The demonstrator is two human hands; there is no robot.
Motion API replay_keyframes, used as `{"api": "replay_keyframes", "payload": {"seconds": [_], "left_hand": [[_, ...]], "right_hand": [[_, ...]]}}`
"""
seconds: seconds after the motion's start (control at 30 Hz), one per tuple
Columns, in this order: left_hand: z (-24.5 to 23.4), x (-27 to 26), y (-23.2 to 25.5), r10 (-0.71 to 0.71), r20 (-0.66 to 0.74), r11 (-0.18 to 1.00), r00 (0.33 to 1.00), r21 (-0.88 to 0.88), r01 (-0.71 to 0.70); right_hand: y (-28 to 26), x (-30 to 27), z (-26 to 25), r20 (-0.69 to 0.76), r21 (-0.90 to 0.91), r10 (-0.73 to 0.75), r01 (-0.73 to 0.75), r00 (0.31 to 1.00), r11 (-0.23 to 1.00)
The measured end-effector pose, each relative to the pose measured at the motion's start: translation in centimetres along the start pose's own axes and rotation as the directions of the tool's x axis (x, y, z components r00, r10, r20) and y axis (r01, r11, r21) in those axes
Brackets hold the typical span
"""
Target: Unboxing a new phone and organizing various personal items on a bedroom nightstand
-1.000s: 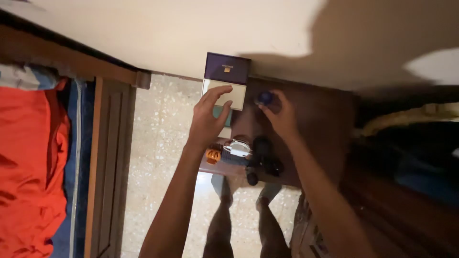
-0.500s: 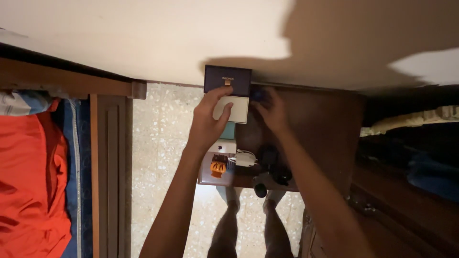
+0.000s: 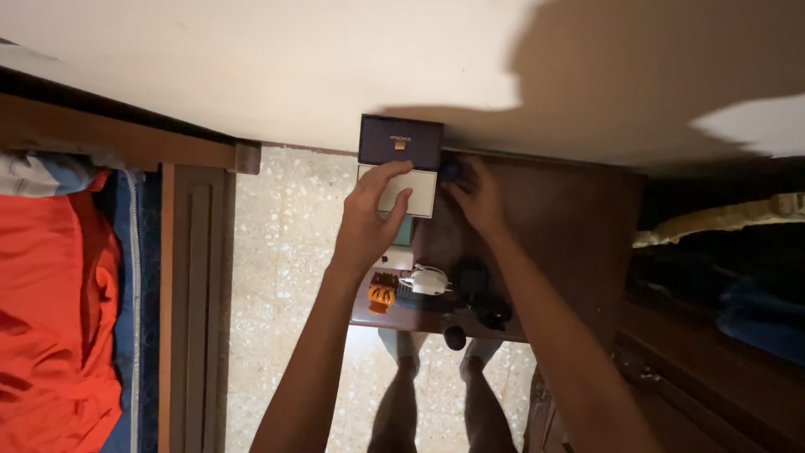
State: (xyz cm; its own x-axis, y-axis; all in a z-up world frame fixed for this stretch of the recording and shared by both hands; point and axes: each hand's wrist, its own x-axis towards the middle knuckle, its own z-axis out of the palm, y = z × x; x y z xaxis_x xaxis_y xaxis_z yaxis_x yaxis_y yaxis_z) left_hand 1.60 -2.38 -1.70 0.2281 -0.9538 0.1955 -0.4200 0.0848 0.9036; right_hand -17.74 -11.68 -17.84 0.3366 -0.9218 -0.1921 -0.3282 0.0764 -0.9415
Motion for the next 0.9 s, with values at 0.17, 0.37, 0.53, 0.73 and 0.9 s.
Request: {"api": "replay_keyframes", "payload": {"seconds": [0.17,0.37,0.53,0.73,0.9], "left_hand": [[0.3,-0.2,-0.1,-0.019,-0.005,1.000,1.000,0.006,0.019],[0.5,-0.3,-0.1,-0.020,-0.012,1.000,1.000,0.015,0.021],[0.5,-0.3,0.1,-0.011,-0.018,1.000,1.000,0.014,0.011],[0.7,-0.1,-0.3,0.000,-0.020,1.000,1.000,-0.011,0.000],[0.6,0.1,-0.4,-0.014,-0.011,1.000,1.000,-0.008,0.014]], "right_hand": [[0.9,-0.1,-0.2,0.006,-0.076,0.022,-0.021,1.000,0.997],[0.9,0.0,-0.6,0.039,0.009,0.067,-0.067,0.997,0.998],[-0.2,-0.1,-0.4,0.038,-0.003,0.066,-0.066,0.997,0.998],[0.6,0.5,0.4,0.028,-0.052,0.032,-0.031,0.999,0.998],[0.7,0.7,0.1,0.029,-0.018,0.021,-0.020,0.999,1.000]]}}
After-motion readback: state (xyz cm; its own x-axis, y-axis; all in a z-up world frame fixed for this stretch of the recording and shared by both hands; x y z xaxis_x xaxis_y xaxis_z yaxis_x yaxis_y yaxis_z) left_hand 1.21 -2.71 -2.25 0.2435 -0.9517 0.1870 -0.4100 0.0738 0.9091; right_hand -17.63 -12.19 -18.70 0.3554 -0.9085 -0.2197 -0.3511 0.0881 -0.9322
